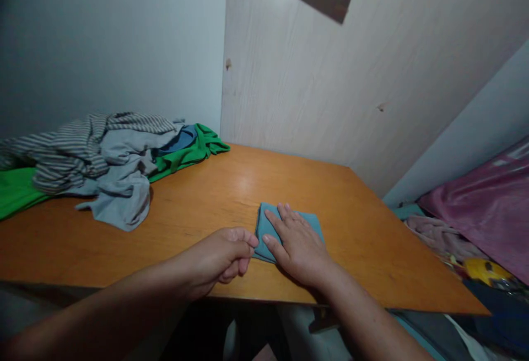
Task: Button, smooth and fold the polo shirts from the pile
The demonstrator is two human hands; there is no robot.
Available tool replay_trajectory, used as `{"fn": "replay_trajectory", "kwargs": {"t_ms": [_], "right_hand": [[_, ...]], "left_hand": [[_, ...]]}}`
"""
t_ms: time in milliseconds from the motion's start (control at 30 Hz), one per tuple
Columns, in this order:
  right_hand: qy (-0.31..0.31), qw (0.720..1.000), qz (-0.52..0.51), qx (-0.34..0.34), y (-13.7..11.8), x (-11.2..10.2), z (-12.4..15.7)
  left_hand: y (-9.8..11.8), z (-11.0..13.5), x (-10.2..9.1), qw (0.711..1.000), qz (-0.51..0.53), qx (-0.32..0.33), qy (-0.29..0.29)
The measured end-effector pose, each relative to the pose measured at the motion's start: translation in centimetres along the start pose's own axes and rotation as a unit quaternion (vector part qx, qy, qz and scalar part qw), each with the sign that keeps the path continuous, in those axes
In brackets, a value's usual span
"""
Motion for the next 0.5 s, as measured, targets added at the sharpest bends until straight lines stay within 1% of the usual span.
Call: {"fn": "replay_trajectory", "kwargs": {"t_ms": [100, 200, 367, 500], "right_hand": [[-0.001, 1.000, -0.001, 0.002, 0.02, 0.17, -0.05], [0.000, 1.000, -0.009, 0.006, 0.03, 0.19, -0.11], [-0.016, 1.000, -0.012, 0.011, -0.12, 0.01, -0.26], [-0.020, 1.000, -0.013, 0.014, -0.20, -0.07, -0.34]], "left_hand": [[-0.23, -0.26, 0.47, 0.998, 0.058, -0.027, -0.004], [-0.41, -0.35, 0.88, 0.997, 0.069, -0.024, -0.007], [-0.73, -0.23, 1.10, 0.998, -0.054, 0.015, -0.001], [-0.69, -0.14, 0.96, 0.994, -0.103, 0.023, 0.014]]}}
Point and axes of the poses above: each hand's wrist, its own z-axis away from the middle knuckle, its own x-axis out of the palm, y = z × x, the point moved 6 cm from there along -z, towards the middle knuckle, and after that the axes turned 15 degrees about z, right-handed, at the moved point
